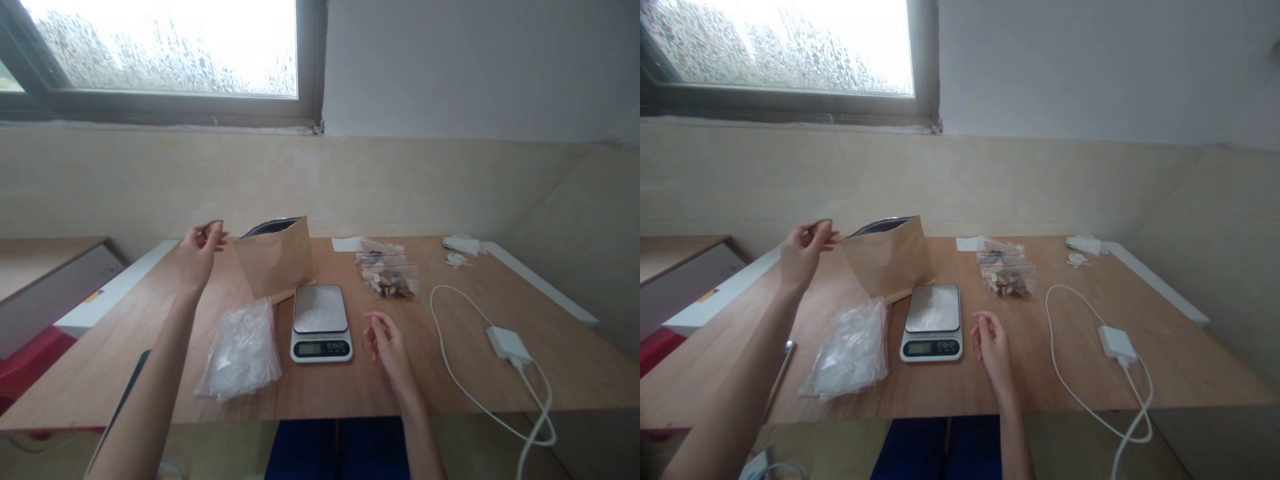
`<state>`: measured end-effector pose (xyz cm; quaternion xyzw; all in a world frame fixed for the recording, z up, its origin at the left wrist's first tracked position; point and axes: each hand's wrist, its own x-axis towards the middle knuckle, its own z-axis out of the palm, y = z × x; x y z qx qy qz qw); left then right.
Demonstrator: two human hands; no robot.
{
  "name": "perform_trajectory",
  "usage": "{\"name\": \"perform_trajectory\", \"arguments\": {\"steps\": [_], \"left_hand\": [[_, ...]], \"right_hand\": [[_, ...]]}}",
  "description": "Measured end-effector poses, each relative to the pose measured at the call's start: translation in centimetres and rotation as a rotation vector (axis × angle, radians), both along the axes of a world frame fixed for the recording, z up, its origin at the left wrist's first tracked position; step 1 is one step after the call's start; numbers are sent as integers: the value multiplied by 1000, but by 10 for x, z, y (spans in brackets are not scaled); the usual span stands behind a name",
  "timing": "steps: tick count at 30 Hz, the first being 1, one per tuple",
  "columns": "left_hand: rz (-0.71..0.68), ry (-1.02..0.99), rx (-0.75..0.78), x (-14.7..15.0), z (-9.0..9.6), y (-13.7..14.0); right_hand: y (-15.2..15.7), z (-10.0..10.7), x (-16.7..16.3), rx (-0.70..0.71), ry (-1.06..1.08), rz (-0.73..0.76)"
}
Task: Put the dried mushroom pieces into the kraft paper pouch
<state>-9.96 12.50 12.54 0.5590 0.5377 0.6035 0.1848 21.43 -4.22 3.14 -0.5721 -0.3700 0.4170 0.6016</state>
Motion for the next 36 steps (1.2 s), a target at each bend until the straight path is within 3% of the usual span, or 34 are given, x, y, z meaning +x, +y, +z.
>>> {"name": "perform_trajectory", "arguments": {"steps": [3,6,10,14,21,25,29,32,36], "left_hand": [[-98,42,193,27,44,-16],[-79,315,188,51,59,-24],[-37,559,72,66,49,-24],[35,699,90,71,39,-23],[25,778,141,73,38,-17],[47,880,109,75,33,-20],[195,846,58,74,26,-29],[145,768,-2,68,18,-28],[-62,664,80,56,10,-15]], "right_hand": [[0,-4,-1,2,-2,-3],[0,-6,-1,13,-11,4],[-1,-7,2,13,-56,-19],[2,-15,10,42,-207,-119],[46,-29,38,226,-816,-294],[78,-24,48,-48,-1150,-298],[91,-19,45,-349,-1283,-265],[93,-19,43,-389,-1356,-306],[91,-22,52,-282,-1342,-338]]}}
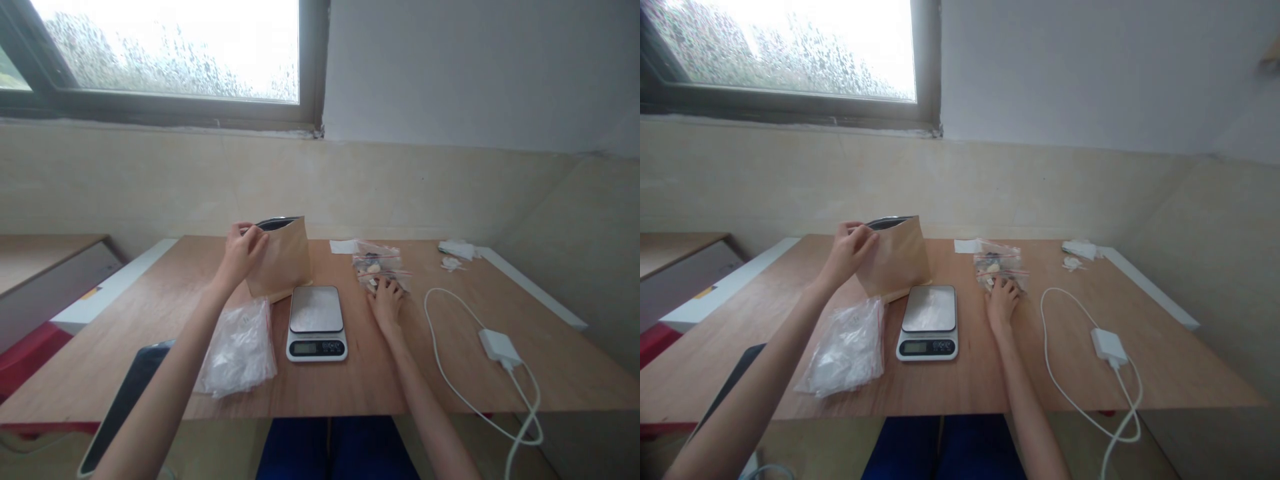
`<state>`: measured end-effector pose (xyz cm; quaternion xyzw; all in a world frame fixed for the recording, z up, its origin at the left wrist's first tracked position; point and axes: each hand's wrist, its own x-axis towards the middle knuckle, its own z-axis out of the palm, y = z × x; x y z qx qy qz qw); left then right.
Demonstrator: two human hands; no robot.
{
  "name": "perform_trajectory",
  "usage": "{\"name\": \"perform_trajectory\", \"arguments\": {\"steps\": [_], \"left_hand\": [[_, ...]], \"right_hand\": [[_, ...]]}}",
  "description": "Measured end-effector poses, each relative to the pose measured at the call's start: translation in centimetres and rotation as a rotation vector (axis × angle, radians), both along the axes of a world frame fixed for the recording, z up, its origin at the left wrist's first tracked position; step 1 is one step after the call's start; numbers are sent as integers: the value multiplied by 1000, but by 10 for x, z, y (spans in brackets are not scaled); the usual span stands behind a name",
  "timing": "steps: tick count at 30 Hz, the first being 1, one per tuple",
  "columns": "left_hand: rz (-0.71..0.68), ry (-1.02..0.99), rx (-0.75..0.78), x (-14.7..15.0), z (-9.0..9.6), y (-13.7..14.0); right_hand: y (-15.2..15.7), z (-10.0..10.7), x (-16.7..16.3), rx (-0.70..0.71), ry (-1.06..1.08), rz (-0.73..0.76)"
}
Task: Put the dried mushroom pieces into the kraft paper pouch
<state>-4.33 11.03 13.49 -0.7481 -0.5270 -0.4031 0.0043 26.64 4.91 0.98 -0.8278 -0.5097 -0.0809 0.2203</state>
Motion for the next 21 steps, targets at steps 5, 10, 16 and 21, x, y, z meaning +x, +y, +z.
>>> {"name": "perform_trajectory", "arguments": {"steps": [5,10,16,21], "left_hand": [[-42,3,-10,-6,1,5],[108,-136,82,14,8,-38],[-334,-779,-528,68,-14,-112],[-424,-1128,-959,82,-38,-130]], "right_hand": [[-9,5,10,285,385,183],[-56,31,-15,597,925,352],[-110,56,-72,360,1241,644],[-117,63,-95,131,1276,1017]]}}
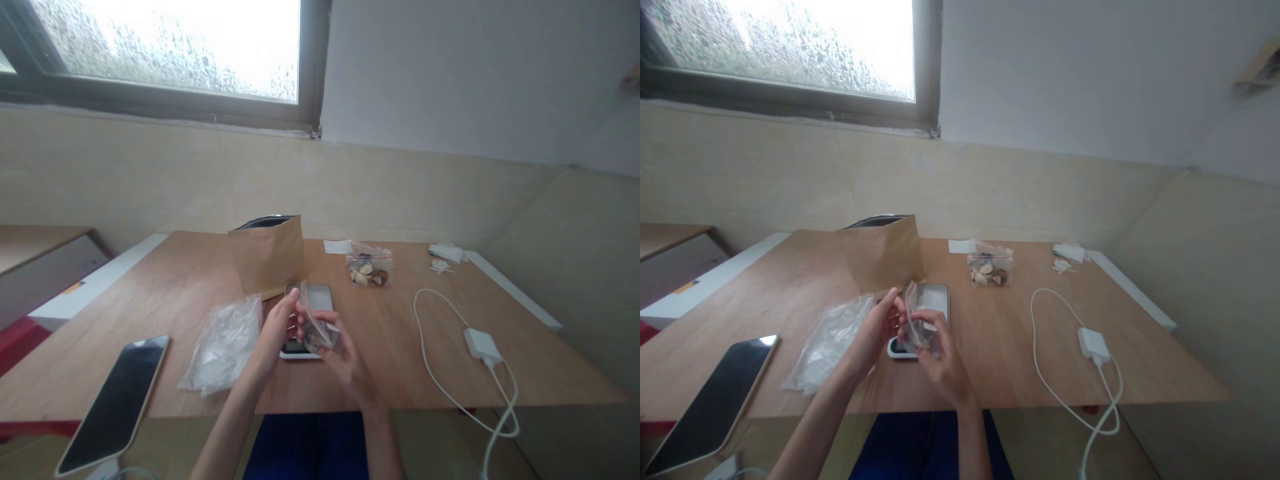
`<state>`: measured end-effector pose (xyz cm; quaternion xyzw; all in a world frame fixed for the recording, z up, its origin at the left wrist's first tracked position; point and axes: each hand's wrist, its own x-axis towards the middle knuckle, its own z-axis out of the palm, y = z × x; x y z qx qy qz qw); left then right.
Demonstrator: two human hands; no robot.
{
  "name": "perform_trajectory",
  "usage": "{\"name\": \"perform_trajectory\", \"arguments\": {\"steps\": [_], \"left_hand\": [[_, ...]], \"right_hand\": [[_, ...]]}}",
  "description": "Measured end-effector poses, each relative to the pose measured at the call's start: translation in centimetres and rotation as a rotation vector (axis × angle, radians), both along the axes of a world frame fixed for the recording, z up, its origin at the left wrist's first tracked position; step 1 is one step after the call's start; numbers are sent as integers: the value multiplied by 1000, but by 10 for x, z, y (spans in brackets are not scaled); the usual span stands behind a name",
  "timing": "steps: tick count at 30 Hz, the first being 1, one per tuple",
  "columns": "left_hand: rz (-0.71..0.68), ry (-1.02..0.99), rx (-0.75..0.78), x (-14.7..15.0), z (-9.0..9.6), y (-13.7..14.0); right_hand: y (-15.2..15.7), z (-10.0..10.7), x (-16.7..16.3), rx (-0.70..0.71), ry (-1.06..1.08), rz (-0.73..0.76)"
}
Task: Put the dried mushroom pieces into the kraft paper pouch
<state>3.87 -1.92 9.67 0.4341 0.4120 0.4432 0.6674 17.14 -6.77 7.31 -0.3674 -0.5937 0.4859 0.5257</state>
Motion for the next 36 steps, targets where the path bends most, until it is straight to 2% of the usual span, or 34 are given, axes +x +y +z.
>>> {"name": "perform_trajectory", "arguments": {"steps": [3,7,9,13,14,16,19,23,25,28,32,36], "left_hand": [[4,71,-69,-6,-5,-2],[59,220,46,-12,-9,-8],[111,253,144,-12,-12,-12],[182,289,313,-6,-17,-22],[191,293,339,-3,-18,-25],[198,300,354,1,-20,-30],[205,285,284,6,-24,-36],[240,191,162,8,-31,-38],[221,174,165,8,-33,-39],[182,229,257,11,-31,-40],[193,389,394,10,-27,-41],[360,463,425,-2,-22,-38]], "right_hand": [[-2,1,2,107,-168,96],[-6,5,6,165,-255,185],[-7,7,4,147,-268,106],[-4,6,-7,102,-360,-303],[-4,5,-10,87,-373,-354],[-3,4,-16,37,-365,-317],[-5,4,-20,-12,-341,-205],[-7,5,-20,37,-386,-221],[-6,5,-21,61,-396,-229],[-5,2,-24,76,-411,-253],[0,-5,-21,87,-442,-351],[3,-10,2,14,-289,-591]]}}
